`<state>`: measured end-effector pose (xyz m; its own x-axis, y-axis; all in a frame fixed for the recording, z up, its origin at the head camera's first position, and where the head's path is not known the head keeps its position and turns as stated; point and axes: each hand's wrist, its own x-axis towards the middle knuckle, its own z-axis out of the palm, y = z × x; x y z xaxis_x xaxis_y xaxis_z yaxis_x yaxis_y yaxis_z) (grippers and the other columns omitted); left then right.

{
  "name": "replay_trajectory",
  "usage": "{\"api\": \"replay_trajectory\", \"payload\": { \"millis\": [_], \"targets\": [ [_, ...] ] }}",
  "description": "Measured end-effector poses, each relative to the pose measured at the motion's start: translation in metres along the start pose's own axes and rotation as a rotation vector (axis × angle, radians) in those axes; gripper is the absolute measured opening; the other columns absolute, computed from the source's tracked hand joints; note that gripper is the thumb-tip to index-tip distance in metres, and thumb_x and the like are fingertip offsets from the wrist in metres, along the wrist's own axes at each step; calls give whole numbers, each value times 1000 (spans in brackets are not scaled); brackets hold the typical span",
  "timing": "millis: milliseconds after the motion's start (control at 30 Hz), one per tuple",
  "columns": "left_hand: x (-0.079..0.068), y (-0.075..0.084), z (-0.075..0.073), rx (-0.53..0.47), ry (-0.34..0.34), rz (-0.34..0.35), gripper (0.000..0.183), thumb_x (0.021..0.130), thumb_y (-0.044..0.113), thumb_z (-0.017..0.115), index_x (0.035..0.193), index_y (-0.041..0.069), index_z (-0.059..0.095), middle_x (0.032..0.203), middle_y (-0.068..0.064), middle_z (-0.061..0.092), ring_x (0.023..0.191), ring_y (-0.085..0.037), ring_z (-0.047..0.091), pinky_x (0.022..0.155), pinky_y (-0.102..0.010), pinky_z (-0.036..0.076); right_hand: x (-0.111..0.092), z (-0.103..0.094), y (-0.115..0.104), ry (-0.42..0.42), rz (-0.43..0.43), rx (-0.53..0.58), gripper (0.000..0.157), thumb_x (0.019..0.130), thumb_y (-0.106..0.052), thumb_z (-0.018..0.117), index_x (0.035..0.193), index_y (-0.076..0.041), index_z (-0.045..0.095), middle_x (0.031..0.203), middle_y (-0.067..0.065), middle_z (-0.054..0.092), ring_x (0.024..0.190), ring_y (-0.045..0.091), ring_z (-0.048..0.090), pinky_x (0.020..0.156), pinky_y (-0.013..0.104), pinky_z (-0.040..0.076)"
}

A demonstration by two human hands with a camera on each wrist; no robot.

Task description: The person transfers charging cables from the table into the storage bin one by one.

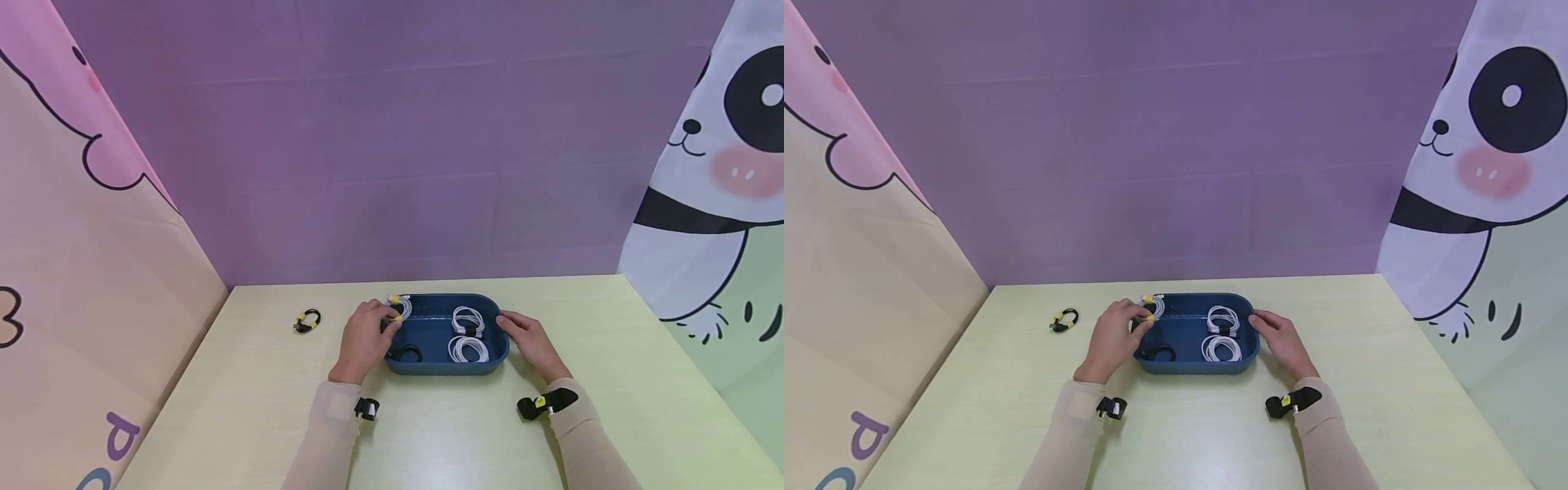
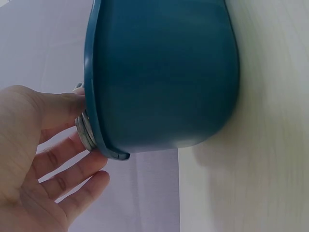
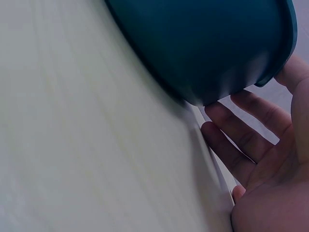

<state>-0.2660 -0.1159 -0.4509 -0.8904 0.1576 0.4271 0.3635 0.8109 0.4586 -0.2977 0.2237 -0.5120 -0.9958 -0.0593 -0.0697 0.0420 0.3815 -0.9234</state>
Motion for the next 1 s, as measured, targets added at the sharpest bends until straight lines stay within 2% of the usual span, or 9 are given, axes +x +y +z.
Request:
{"api": "replay_trajectory", "payload": {
  "millis": [600, 1000],
  "targets": [
    [-3, 5, 6, 16, -37, -7, 13, 92, 21, 77, 102, 13, 79, 100, -3, 71, 96, -22, 64, 83, -39, 57, 0, 0, 1, -3, -1, -4, 63, 103, -49, 55, 148, -4, 53, 155, 20, 49, 150, 40, 38, 123, 58, 27],
    [-4, 6, 6, 19, -30, 11, 12, 92, 20, 77, 102, 13, 79, 101, -3, 71, 97, -23, 65, 83, -40, 56, -1, -1, 0, -10, -1, -10, 65, 104, -51, 53, 148, -3, 52, 156, 20, 48, 150, 40, 36, 123, 59, 26]
  ]
}}
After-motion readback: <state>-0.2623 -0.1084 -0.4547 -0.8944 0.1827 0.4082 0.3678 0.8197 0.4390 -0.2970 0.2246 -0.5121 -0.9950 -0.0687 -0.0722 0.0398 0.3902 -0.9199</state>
